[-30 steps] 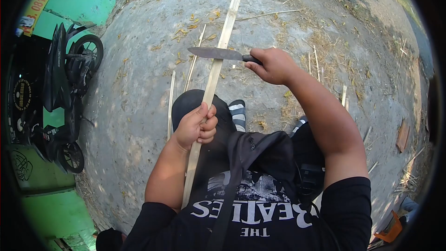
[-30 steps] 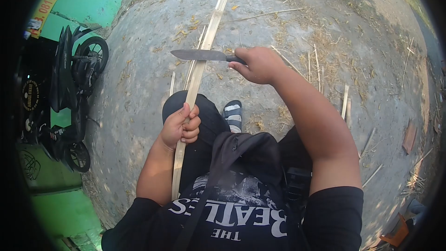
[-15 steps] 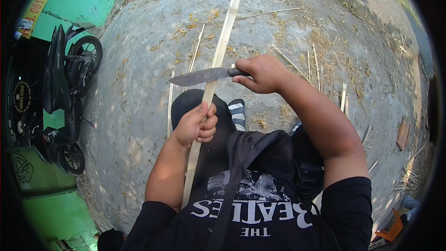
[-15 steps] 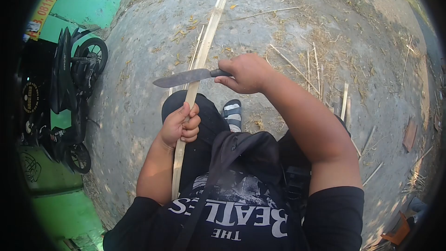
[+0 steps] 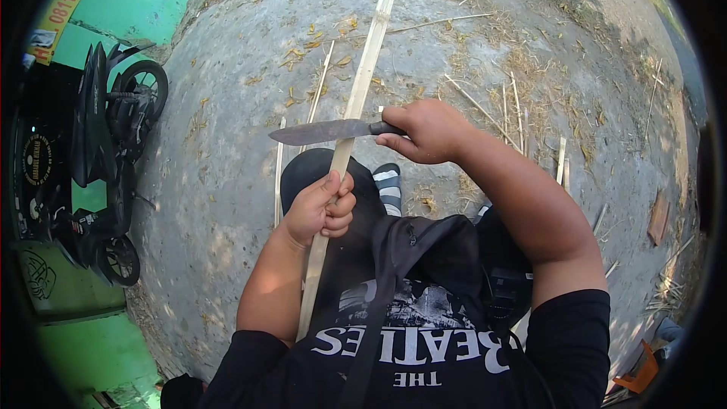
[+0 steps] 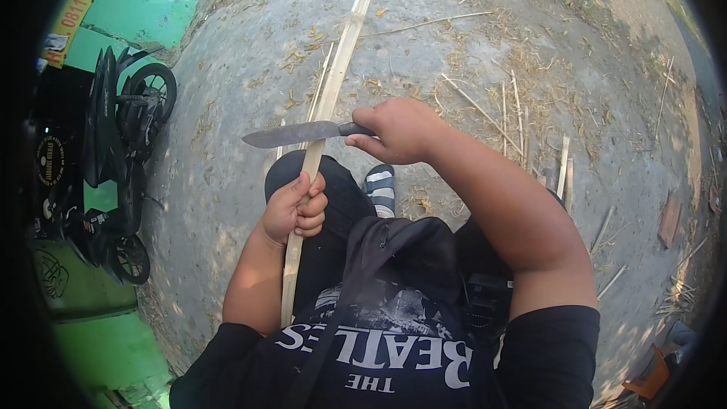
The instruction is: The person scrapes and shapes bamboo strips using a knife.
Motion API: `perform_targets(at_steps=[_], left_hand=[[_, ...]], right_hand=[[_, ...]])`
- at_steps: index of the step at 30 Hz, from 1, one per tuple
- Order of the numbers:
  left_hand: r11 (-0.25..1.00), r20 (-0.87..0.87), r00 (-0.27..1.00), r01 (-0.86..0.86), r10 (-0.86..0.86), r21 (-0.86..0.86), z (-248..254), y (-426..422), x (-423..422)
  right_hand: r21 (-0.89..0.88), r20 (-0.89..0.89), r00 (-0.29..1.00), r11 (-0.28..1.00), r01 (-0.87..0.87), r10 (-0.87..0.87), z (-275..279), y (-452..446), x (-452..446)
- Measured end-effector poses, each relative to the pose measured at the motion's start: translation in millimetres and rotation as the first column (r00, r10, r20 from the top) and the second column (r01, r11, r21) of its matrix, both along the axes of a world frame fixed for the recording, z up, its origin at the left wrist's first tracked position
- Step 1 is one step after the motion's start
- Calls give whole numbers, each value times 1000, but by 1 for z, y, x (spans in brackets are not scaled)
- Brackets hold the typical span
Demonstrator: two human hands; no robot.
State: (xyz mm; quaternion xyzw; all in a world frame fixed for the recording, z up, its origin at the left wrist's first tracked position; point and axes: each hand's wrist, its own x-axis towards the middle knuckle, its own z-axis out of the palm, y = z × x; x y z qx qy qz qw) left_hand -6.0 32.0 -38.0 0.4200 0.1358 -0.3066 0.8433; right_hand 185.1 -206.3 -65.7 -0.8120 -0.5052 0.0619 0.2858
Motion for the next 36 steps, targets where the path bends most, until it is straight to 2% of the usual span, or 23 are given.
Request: perform_targets(at_steps=[2, 3, 5, 8, 11, 14, 15, 18, 20, 22, 23, 26, 29, 31, 35, 36], left_hand=[[998, -1, 1000, 13, -13, 63, 1, -6, -1], [995, 0, 1000, 27, -27, 100, 3, -8, 2], [983, -12, 999, 46, -45, 175, 6, -11, 1], [998, 3, 1000, 30, -30, 47, 0, -4, -1], [995, 4, 1000, 29, -30, 96, 1, -7, -2], [974, -7, 998, 61, -61, 216, 5, -13, -1], [981, 0, 999, 49, -50, 190, 4, -11, -1], [993, 3, 999, 37, -38, 110, 0, -7, 0], [998, 4, 1000, 25, -26, 62, 0, -6, -2], [991, -10, 999, 45, -44, 129, 3, -7, -5], [985, -4, 999, 54, -54, 161, 4, -9, -3], [982, 2, 998, 63, -65, 179, 3, -9, -3], [999, 13, 999, 34, -35, 37, -1, -3, -2], [993, 24, 998, 62, -65, 100, -1, -6, -1], [973, 18, 994, 103, -109, 204, 4, -9, -4], [975, 24, 994, 100, -106, 197, 4, -9, -4]], right_hand=[[49, -15, 1000, 999, -16, 17, -2, -3, 7], [8, 30, 999, 1000, -28, 28, -6, -5, 13], [12, -2, 1000, 999, 31, -31, -11, -7, 19], [32, 6, 998, 998, 62, -62, -2, -5, 11], [-8, 30, 999, 999, 41, -41, 3, -6, 3], [-44, -18, 986, 985, 165, -166, -4, -13, 24], [-34, -119, 974, 981, 188, -191, -8, -13, 27], [79, -41, 988, 985, 151, -148, -11, -9, 20], [55, -31, 996, 995, 80, -79, -8, -8, 17], [55, -63, 996, 996, 71, -67, -9, -11, 20], [27, -124, 976, 982, 186, -181, -12, -13, 25], [-29, -146, 965, 976, 214, -216, -11, -19, 34], [35, -94, 983, 987, 159, -155, -7, -12, 21], [27, -73, 989, 991, 129, -127, -1, -11, 16], [-16, -156, 925, 937, 348, -346, -10, -21, 42], [-8, -158, 929, 941, 337, -334, -15, -23, 45]])
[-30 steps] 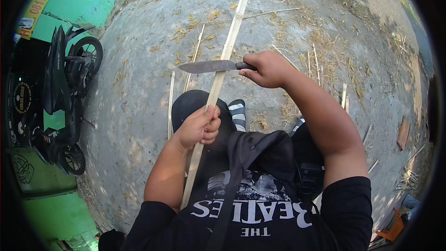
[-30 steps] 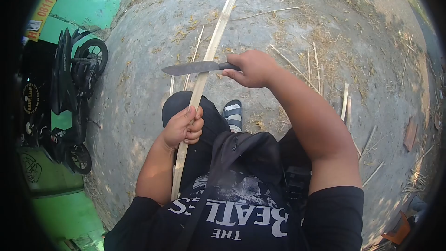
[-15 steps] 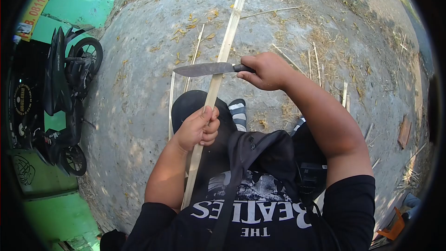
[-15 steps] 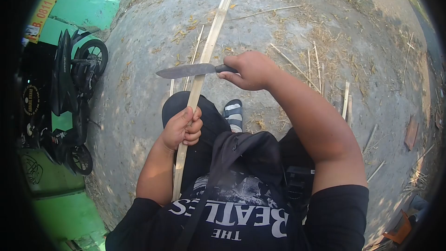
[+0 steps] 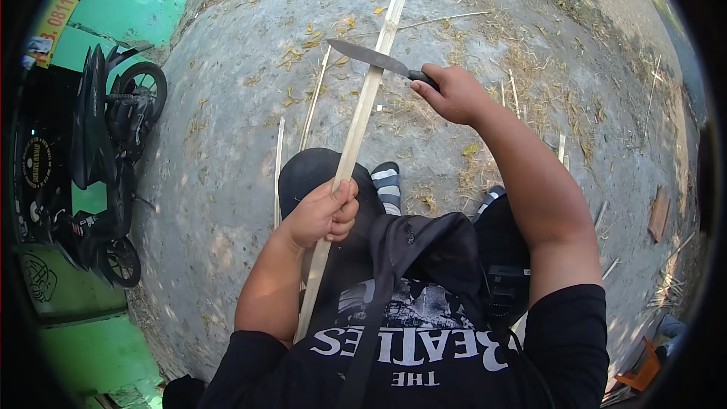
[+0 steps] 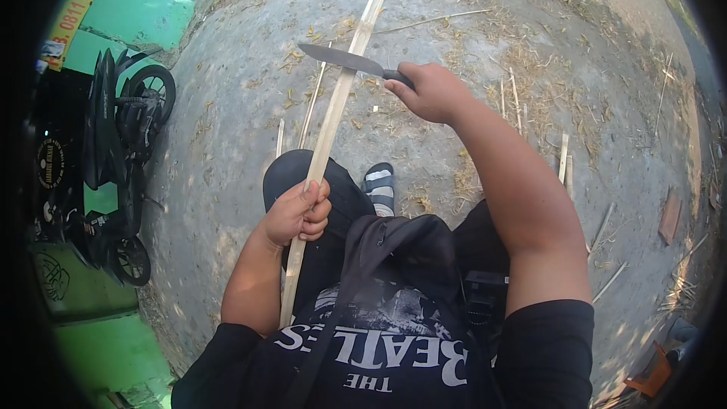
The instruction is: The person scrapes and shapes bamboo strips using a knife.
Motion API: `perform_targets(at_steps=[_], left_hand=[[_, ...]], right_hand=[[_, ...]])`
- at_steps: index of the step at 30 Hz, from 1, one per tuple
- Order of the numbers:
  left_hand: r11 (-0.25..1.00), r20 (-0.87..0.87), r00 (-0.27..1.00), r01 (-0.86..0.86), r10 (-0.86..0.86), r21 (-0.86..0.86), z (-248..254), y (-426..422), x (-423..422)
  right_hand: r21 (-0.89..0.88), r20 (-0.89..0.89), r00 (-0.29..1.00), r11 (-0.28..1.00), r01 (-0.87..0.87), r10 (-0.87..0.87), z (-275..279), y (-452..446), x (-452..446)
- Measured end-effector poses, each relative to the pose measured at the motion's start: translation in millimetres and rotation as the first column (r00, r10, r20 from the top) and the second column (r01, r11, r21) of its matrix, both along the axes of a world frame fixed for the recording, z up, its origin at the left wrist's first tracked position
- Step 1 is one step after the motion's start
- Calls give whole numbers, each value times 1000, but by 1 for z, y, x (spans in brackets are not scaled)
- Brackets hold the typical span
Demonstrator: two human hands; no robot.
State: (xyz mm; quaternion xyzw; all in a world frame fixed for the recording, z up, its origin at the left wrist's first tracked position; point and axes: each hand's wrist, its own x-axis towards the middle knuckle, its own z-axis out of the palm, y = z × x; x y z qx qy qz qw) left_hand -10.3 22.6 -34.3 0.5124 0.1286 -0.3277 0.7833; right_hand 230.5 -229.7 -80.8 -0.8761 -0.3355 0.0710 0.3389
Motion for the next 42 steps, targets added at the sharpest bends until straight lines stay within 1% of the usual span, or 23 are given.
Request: perform_targets(at_steps=[2, 3, 5, 6, 7, 10, 11, 14, 15, 17, 18, 19, 22, 23, 26, 27, 29, 31, 35, 37, 38, 41, 42], left_hand=[[1000, 6, 1000, -4, 4, -15, -1, 0, 0], [999, -8, 1000, -15, 15, -31, -1, 0, 0], [997, -31, 999, -36, 34, -63, -2, 0, 3], [999, -23, 1000, -17, 16, -43, -1, 0, 3], [1000, -15, 1000, 1, -2, -23, 0, 0, 3], [1000, -10, 999, 30, -30, 1, 1, 0, 3], [999, -16, 999, 32, -31, 4, 0, 1, 1], [999, -25, 1000, -18, 17, -43, -2, 2, 0], [995, -35, 999, -27, 24, -96, -2, 3, 2], [978, -59, 998, -50, 39, -201, -2, 6, 4], [983, -50, 998, -34, 26, -183, -1, 7, 4], [986, -40, 999, -17, 11, -166, 0, 7, 5], [991, -40, 999, 16, -22, -136, 0, 7, 4], [992, -44, 999, 18, -24, -127, 1, 7, 3], [989, -61, 998, -7, -2, -148, -2, 8, 3], [982, -54, 999, -13, 3, -187, -4, 9, 4], [964, -42, 999, -21, 10, -267, -7, 11, 5], [963, -50, 999, -10, -4, -269, -8, 12, 5], [947, -49, 999, -12, -3, -320, -8, 11, 5], [970, -52, 997, -63, 53, -237, -3, 7, 3], [976, -51, 995, -89, 80, -197, 2, 4, 3], [992, 42, 993, -105, 108, -67, 25, 0, 3], [991, 66, 989, -136, 136, -3, 29, -1, 2]], right_hand=[[20, -3, 1000, 1000, -23, 23, 8, -1, -4], [13, 59, 995, 996, -84, 84, 11, 1, -10], [-1, 107, 976, 982, -190, 189, 16, 10, -26], [-8, 129, 962, 970, -241, 240, 17, 13, -30], [42, 134, 961, 967, -251, 243, 12, 12, -28], [65, -32, 998, 996, -56, 58, 6, 4, -8], [55, -22, 999, 998, 27, -26, 3, 3, -3], [77, -6, 1000, 997, -2, 3, 4, 1, -5], [72, 91, 990, 991, -111, 104, 6, 3, -10], [47, 174, 956, 968, -247, 235, 11, 13, -30], [29, 212, 931, 950, -311, 298, 12, 16, -35], [49, 187, 937, 950, -308, 294, 10, 16, -33], [93, 39, 999, 995, -34, 30, 1, 6, -6], [65, 1, 1000, 998, 22, -23, 1, 0, -1], [97, -12, 1000, 995, 21, -20, 3, -2, -4], [110, -13, 999, 994, -28, 30, 4, 0, -6], [130, 79, 990, 984, -122, 113, 4, 5, -15], [110, 136, 974, 974, -196, 181, 4, 8, -21], [91, 159, 971, 976, -197, 181, 4, 7, -22], [85, 181, 967, 977, -194, 176, 5, 5, -19], [110, 189, 968, 976, -186, 164, 6, 4, -18], [172, 193, 973, 971, -163, 129, 8, -1, -16], [189, 187, 975, 969, -156, 121, 9, -3, -15]])
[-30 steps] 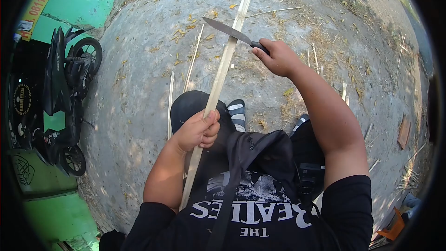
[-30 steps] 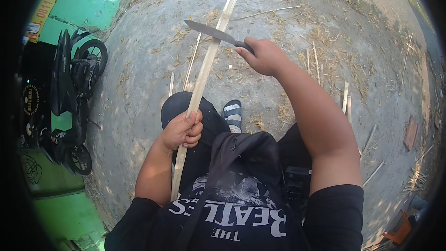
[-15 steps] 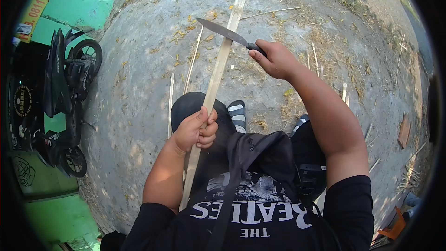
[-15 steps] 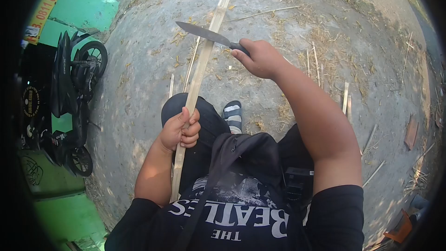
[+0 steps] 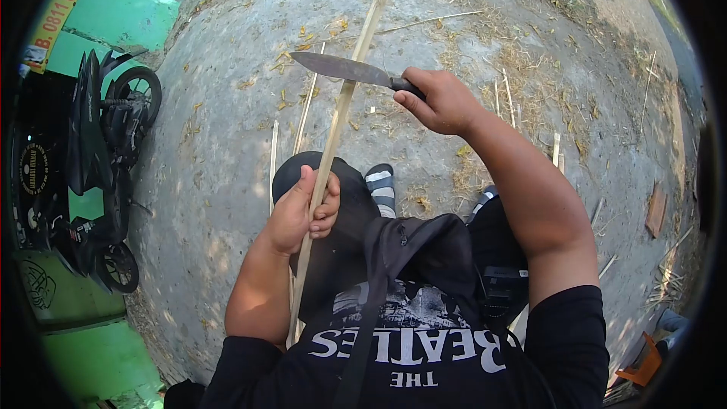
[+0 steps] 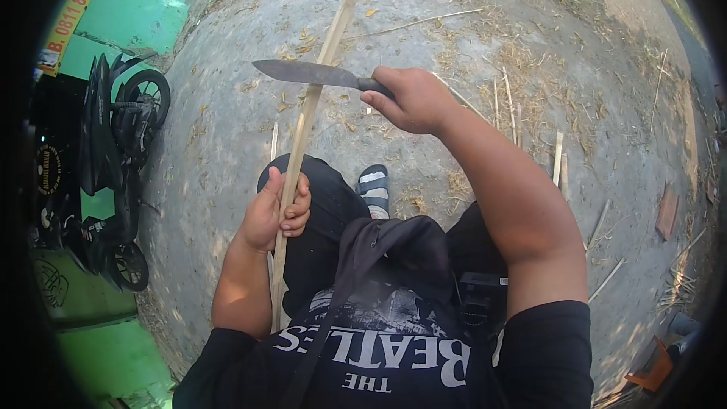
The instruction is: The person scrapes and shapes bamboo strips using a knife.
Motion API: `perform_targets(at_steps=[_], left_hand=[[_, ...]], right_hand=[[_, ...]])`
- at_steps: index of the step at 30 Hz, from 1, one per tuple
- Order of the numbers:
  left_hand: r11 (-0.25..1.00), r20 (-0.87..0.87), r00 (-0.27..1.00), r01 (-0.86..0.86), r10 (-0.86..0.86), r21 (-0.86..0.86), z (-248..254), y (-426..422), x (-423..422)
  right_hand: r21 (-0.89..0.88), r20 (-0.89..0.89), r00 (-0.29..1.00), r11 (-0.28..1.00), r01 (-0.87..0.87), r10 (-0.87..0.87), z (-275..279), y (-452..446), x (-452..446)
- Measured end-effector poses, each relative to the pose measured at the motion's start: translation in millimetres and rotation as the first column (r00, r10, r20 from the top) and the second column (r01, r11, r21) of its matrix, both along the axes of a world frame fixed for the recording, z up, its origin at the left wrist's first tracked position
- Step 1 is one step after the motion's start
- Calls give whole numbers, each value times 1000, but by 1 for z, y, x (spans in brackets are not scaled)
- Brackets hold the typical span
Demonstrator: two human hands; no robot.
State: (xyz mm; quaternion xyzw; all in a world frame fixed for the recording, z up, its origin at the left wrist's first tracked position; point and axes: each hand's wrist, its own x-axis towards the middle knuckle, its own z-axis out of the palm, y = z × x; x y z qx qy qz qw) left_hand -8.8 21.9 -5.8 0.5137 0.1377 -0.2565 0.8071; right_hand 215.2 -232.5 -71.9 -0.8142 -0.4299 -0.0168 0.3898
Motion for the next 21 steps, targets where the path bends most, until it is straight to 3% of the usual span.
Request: perform_targets(at_steps=[3, 9, 15, 21], left_hand=[[983, 29, 995, -100, 97, 155, 7, 1, -1], [898, 197, 976, -166, 91, 407, -3, -8, -10], [564, 365, 928, -261, -77, 784, -23, -20, -10], [391, 399, 907, -321, -134, 862, -22, -30, -7]], right_hand=[[29, 30, 1000, 1000, 2, -3, 0, 1, 3], [-6, 84, 994, 998, -69, 69, 11, 7, -14], [-127, 29, 976, 969, -211, 216, 15, 18, -32], [-174, -28, 977, 962, -212, 210, 17, 17, -28]])
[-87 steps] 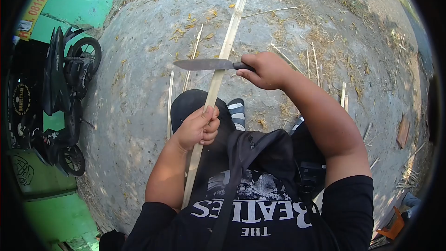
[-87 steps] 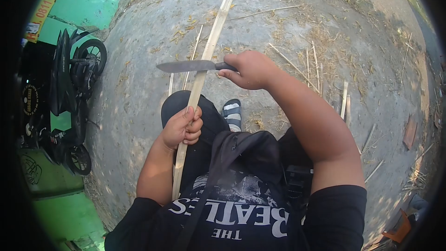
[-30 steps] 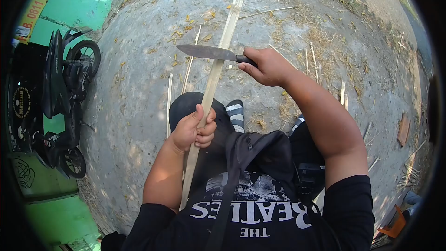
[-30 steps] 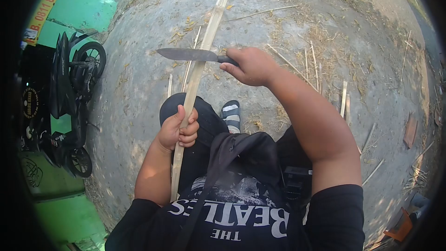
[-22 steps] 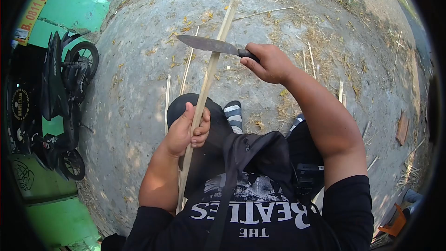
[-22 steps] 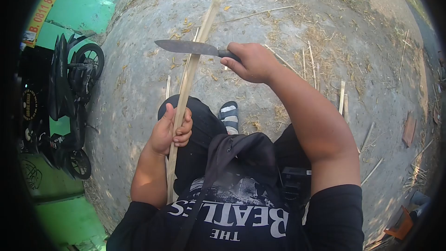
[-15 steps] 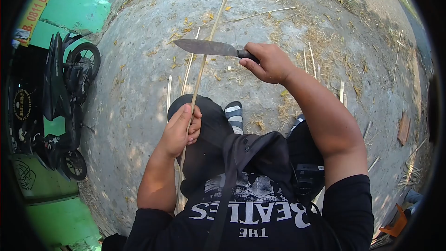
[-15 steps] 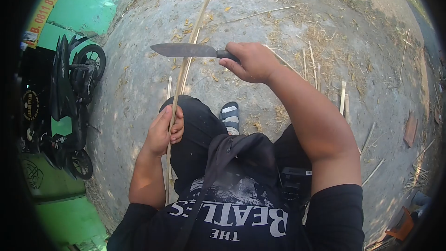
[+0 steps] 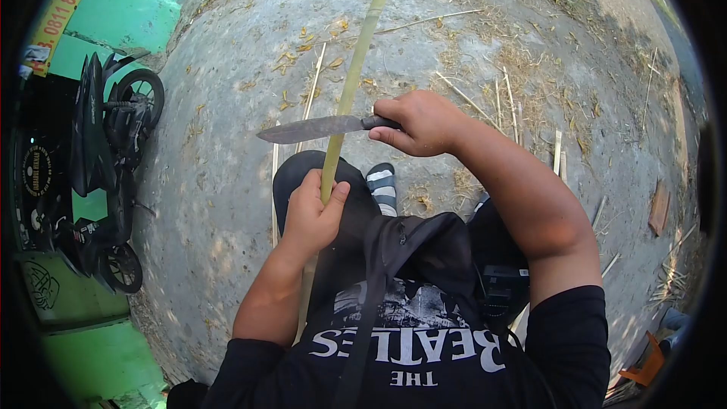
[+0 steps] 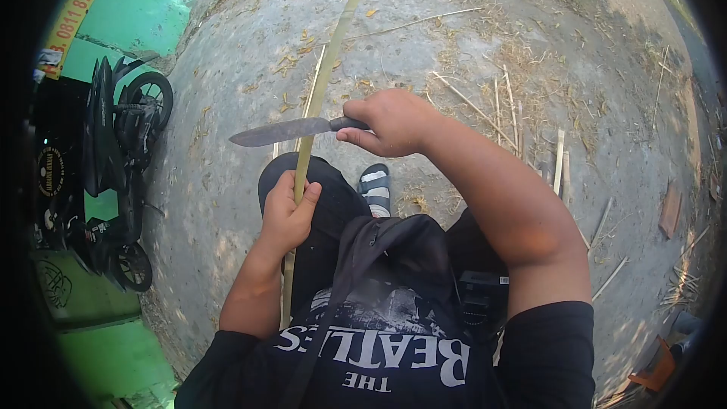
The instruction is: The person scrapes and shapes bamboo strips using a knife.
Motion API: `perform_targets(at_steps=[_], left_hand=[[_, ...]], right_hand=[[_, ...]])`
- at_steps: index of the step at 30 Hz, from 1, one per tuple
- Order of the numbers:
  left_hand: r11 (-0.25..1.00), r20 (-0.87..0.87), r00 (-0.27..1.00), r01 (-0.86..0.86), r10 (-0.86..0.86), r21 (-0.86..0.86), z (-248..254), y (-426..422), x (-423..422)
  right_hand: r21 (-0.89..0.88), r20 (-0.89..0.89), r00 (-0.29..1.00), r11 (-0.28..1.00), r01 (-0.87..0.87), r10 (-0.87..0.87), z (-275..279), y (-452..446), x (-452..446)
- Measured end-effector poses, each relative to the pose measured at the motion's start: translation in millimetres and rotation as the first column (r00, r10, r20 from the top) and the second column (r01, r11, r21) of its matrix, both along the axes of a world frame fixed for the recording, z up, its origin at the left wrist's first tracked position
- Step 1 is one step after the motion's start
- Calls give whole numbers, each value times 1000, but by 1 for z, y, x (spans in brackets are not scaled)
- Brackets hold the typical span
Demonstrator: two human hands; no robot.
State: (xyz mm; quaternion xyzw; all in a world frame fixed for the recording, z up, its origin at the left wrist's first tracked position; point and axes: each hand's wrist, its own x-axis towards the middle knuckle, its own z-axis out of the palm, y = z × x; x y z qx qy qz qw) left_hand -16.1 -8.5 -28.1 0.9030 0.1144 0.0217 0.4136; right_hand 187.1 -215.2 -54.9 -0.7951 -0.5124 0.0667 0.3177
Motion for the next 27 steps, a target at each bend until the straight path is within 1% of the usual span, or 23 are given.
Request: perform_targets(at_steps=[3, 6, 9, 10, 13, 14, 17, 18, 19, 21, 24, 27], left_hand=[[1000, 4, 1000, 6, -6, -13, 0, 2, 0], [999, -4, 1000, 31, -31, 27, 4, -3, -1], [998, -55, 996, 64, -64, -1, 6, 0, -3], [998, -48, 997, 65, -66, -15, 5, 1, -3], [997, -30, 998, 62, -63, -37, 3, 6, 1], [998, -25, 998, 54, -55, -37, 3, 5, 3], [998, -59, 997, 53, -56, -43, 3, 5, -3], [997, -68, 996, 59, -62, -44, 3, 5, -2], [997, -77, 994, 68, -72, -47, 4, 5, -2], [995, -106, 990, 84, -89, -49, 7, 6, -2], [999, -15, 1000, 24, -25, -48, 1, 9, 3], [997, -8, 1000, 27, -28, -74, 0, 10, 3]], right_hand=[[-15, 8, 1000, 999, -30, 30, 2, 4, -5], [-7, 30, 999, 1000, -15, 16, 4, 8, -7], [-15, -72, 986, 989, 149, -149, -7, 5, 13], [-14, -39, 989, 990, 143, -143, -6, 4, 12], [-5, -17, 997, 997, 73, -73, -3, 9, -6], [13, -10, 1000, 1000, 1, -1, 0, 12, -13], [25, -50, 995, 996, 83, -82, -6, 12, -5], [64, -76, 983, 983, 170, -165, -13, 10, 7], [48, -97, 976, 979, 200, -195, -12, 5, 15], [64, -73, 985, 985, 160, -155, -13, 0, 16], [-20, 64, 998, 1000, 2, -1, 2, 4, -13], [-23, 45, 999, 1000, -22, 23, -3, 6, -13]])
